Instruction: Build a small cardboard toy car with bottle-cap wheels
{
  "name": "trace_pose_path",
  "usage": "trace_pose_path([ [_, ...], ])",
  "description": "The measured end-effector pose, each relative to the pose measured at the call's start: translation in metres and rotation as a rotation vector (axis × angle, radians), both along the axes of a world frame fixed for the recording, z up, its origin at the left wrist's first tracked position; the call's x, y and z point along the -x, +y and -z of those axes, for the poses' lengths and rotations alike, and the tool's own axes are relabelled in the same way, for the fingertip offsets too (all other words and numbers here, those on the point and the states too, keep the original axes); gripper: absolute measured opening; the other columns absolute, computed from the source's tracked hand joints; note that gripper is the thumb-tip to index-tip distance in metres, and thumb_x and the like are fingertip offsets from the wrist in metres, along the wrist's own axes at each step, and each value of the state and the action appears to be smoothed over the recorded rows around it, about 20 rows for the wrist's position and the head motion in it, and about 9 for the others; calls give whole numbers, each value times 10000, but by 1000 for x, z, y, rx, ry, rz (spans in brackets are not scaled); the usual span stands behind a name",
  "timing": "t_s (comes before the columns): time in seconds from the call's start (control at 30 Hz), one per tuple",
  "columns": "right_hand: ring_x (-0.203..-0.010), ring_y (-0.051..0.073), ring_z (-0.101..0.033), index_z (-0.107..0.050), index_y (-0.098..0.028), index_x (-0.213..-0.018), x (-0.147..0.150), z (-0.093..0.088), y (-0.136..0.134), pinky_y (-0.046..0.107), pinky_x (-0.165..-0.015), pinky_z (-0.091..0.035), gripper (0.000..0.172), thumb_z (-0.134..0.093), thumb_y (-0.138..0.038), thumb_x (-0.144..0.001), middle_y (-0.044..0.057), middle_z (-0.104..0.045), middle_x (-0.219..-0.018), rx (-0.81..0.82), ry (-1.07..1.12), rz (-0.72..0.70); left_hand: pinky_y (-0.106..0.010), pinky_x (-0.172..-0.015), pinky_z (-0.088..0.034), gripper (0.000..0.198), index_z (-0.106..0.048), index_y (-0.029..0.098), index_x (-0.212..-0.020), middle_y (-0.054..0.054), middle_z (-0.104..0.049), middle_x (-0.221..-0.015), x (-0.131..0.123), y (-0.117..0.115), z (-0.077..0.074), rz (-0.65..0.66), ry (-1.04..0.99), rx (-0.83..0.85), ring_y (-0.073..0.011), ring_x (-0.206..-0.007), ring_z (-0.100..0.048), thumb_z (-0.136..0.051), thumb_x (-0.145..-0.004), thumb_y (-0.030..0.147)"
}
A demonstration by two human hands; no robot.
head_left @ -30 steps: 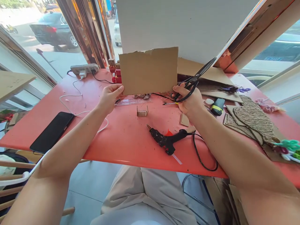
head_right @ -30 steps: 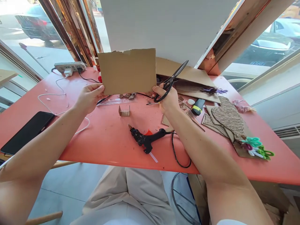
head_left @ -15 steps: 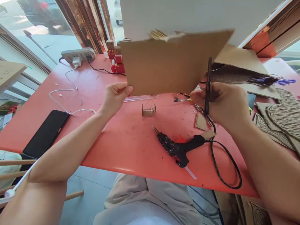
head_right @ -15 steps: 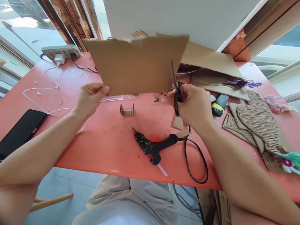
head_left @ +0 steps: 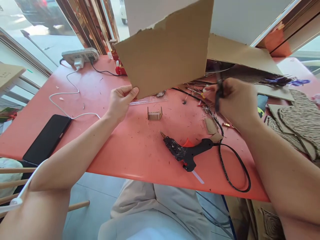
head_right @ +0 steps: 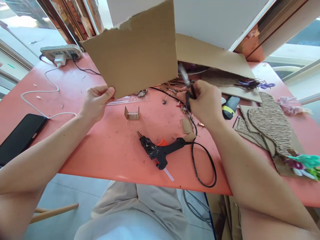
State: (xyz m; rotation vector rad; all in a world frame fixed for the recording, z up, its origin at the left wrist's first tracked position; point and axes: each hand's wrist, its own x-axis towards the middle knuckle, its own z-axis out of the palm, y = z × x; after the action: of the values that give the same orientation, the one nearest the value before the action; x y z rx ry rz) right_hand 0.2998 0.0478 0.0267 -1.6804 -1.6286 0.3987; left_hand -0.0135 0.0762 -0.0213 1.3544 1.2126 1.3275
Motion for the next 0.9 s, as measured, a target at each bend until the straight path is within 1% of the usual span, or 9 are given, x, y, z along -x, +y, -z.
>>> trace_pose_path([
  [0.1, -637, 136, -601, -517, -227, -568, -2, 0, 4, 289, -625, -530, 406, -843, -4, -663, -38, -625, -637, -37, 470, 29, -284, -674, -540, 373, -620, 220, -561, 19, -555, -627, -3, 1, 4, 69, 87, -21, -159, -694, -589, -879, -812, 315],
  [0.2, -507, 85, -489, -528, -214, -523, 6, -5, 3, 237, -488, -455, 438, -859, 67, -578, -80, -524, -551, 1, 634, 86, -283, -673, -514, 385, -582, 215, -535, 22, -534, -615, -7, 4, 8, 105, 165, -52, -157, -684, -568, -834, -821, 275],
  [0.33, -502, 112, -535, -578, -209, -569, 9, -6, 3, 266, -472, -484, 470, -906, 111, -469, -77, -559, -561, 52, 668, 121, -286, -682, -481, 296, -644, 203, -569, 26, -530, -629, -9, 5, 7, 181, 233, -90, -151, -680, -524, -761, -820, 307],
  [0.43, -508, 125, -551, -602, -215, -592, 8, -3, 5, 299, -499, -525, 408, -811, 123, -497, -66, -586, -573, 16, 735, 128, -289, -662, -449, 333, -585, 211, -553, 30, -482, -625, -9, 5, 5, 221, 275, -84, -147, -666, -473, -747, -814, 340],
  [0.53, -492, 116, -550, -598, -208, -569, 7, 0, 5, 268, -480, -499, 366, -775, 111, -546, -47, -599, -550, 44, 756, 103, -283, -659, -448, 422, -489, 220, -536, 29, -466, -630, -7, 5, 7, 228, 314, -89, -154, -679, -489, -778, -815, 348],
  [0.63, -498, 94, -559, -616, -193, -574, 5, 2, 5, 242, -492, -516, 369, -855, 89, -556, -45, -619, -569, 102, 732, 92, -284, -701, -486, 393, -552, 209, -582, 25, -510, -651, -4, 5, 8, 251, 405, -100, -162, -713, -545, -744, -879, 379],
  [0.77, -519, 78, -550, -621, -210, -597, -4, 6, 3, 238, -512, -533, 409, -979, -33, -510, -54, -635, -616, 115, 700, 17, -344, -886, -586, 340, -775, 180, -795, -27, -742, -819, 4, 2, 5, 328, 486, -138, -207, -871, -699, -621, -967, 429],
  [0.83, -525, 81, -549, -632, -223, -601, -7, 8, 1, 248, -520, -533, 410, -1009, -104, -491, -54, -639, -623, 123, 687, -30, -390, -1014, -604, 361, -852, 185, -973, -68, -837, -984, 9, -3, 2, 389, 449, -140, -253, -1022, -764, -644, -967, 480],
  [0.9, -525, 83, -540, -650, -234, -593, -9, 8, -2, 261, -519, -524, 404, -1020, -145, -457, -51, -645, -623, 122, 676, -63, -424, -1091, -604, 449, -869, 195, -1160, -107, -867, -1130, 15, -7, 0, 470, 388, -117, -295, -1142, -787, -726, -938, 559],
])
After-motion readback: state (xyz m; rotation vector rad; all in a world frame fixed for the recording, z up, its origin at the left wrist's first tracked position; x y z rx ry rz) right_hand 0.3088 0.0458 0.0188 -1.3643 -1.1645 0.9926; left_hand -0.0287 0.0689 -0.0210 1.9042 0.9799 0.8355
